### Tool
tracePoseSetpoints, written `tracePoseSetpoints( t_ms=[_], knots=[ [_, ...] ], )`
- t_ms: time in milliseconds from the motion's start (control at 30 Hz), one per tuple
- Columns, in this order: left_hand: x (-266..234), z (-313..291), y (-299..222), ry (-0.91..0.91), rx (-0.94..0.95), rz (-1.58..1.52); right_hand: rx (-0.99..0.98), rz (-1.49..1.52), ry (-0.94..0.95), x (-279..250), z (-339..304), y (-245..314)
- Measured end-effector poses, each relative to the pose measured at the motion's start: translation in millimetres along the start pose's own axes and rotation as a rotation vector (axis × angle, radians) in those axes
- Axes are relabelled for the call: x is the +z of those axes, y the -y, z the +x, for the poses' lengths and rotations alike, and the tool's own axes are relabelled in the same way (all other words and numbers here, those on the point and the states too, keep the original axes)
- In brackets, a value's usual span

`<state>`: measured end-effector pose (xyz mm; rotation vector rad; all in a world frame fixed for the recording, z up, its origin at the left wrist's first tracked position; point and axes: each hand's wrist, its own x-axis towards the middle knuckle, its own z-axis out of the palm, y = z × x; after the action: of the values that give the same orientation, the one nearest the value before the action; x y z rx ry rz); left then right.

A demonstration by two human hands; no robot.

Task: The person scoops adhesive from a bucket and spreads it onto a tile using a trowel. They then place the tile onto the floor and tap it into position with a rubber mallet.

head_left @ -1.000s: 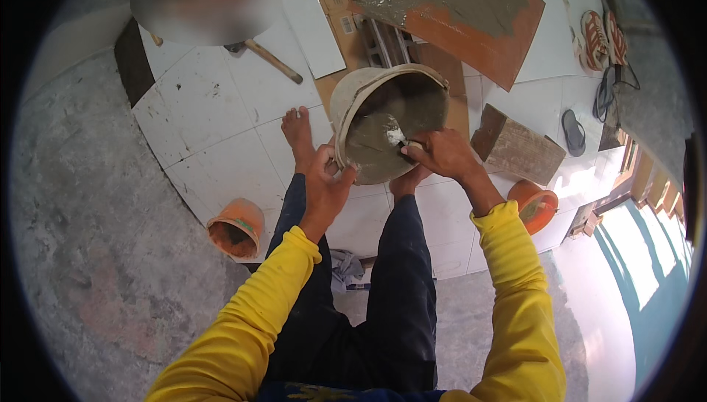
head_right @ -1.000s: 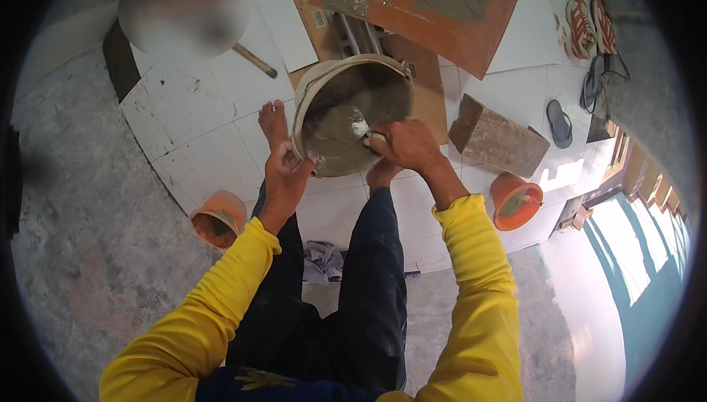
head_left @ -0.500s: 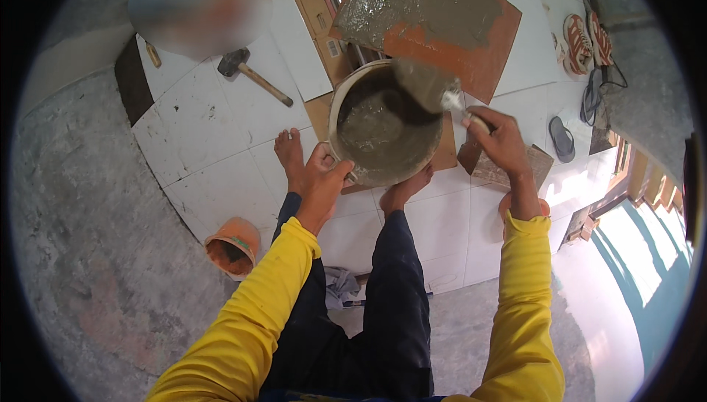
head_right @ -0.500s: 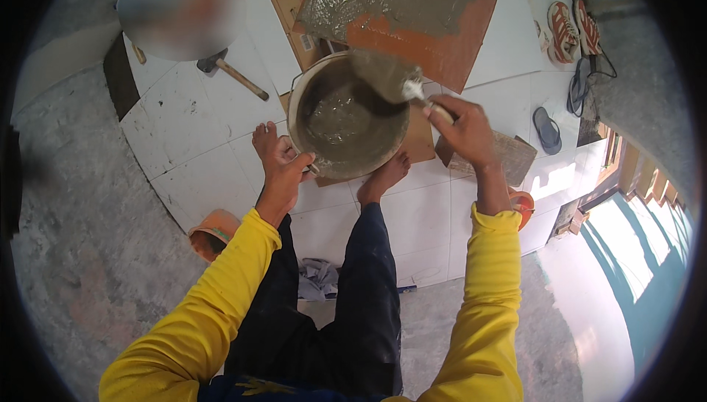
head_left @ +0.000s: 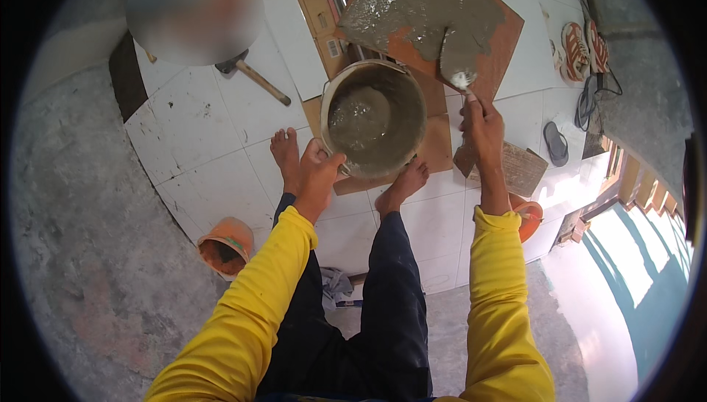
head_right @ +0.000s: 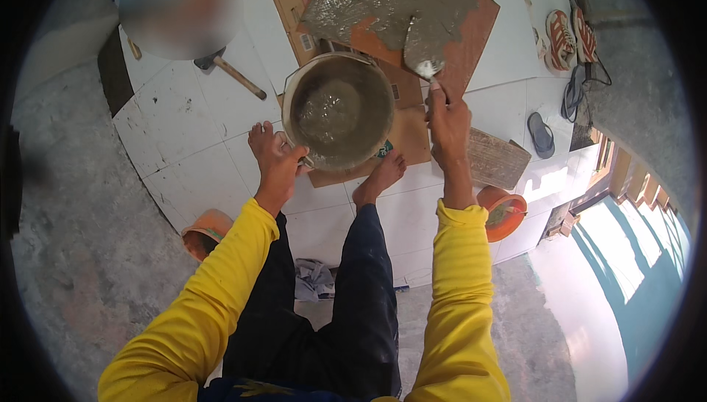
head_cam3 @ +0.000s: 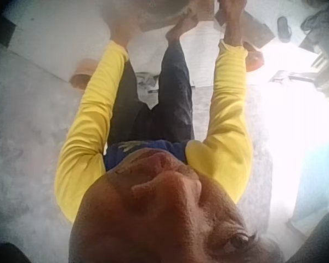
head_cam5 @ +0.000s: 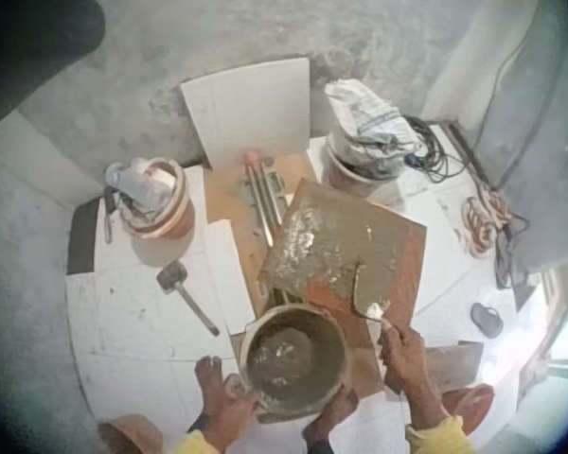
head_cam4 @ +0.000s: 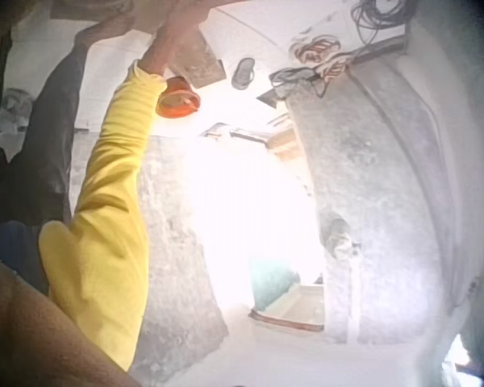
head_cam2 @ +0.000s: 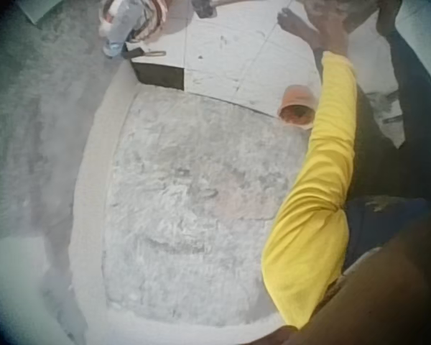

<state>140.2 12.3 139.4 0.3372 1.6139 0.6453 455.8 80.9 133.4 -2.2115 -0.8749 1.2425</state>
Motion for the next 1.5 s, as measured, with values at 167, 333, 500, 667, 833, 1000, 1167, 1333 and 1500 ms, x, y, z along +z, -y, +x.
tracePoseSetpoints(
  t_ms=[167,333,500,667,833,1000,1167,1333,1500],
  knots=[
    [-6.4,9.6,-4.4,0.011,-0.027,0.001,0.059,0.115,0.108,57.4,-17.9,7.4],
    [-7.2,14.4,-9.0,-0.007,-0.089,-0.034,-0.070,-0.026,0.141,97.1,-37.4,16.7],
    [-16.5,18.2,-6.6,0.022,-0.084,-0.108,-0.202,-0.171,-0.030,98.2,-48.5,0.1],
    [-11.8,16.1,-13.6,0.008,-0.095,-0.041,-0.419,-0.371,-0.167,94.4,-55.2,7.5],
    [-7.7,17.3,-6.1,0.006,-0.086,-0.044,-0.374,-0.443,-0.192,79.2,-48.4,8.1],
    [-3.2,12.2,5.8,-0.030,-0.016,0.096,-0.008,-0.200,-0.241,35.2,-44.0,-36.1],
    [3.1,-0.1,9.8,0.005,-0.036,-0.004,0.155,0.314,-0.146,33.3,-44.2,-56.8],
    [1.9,-13.3,1.8,0.035,-0.097,-0.051,-0.005,0.064,0.016,68.9,-52.9,-11.7],
    [-15.1,-11.0,15.2,0.113,-0.188,-0.096,-0.257,-0.179,-0.089,73.8,-37.8,-49.7]
  ],
)
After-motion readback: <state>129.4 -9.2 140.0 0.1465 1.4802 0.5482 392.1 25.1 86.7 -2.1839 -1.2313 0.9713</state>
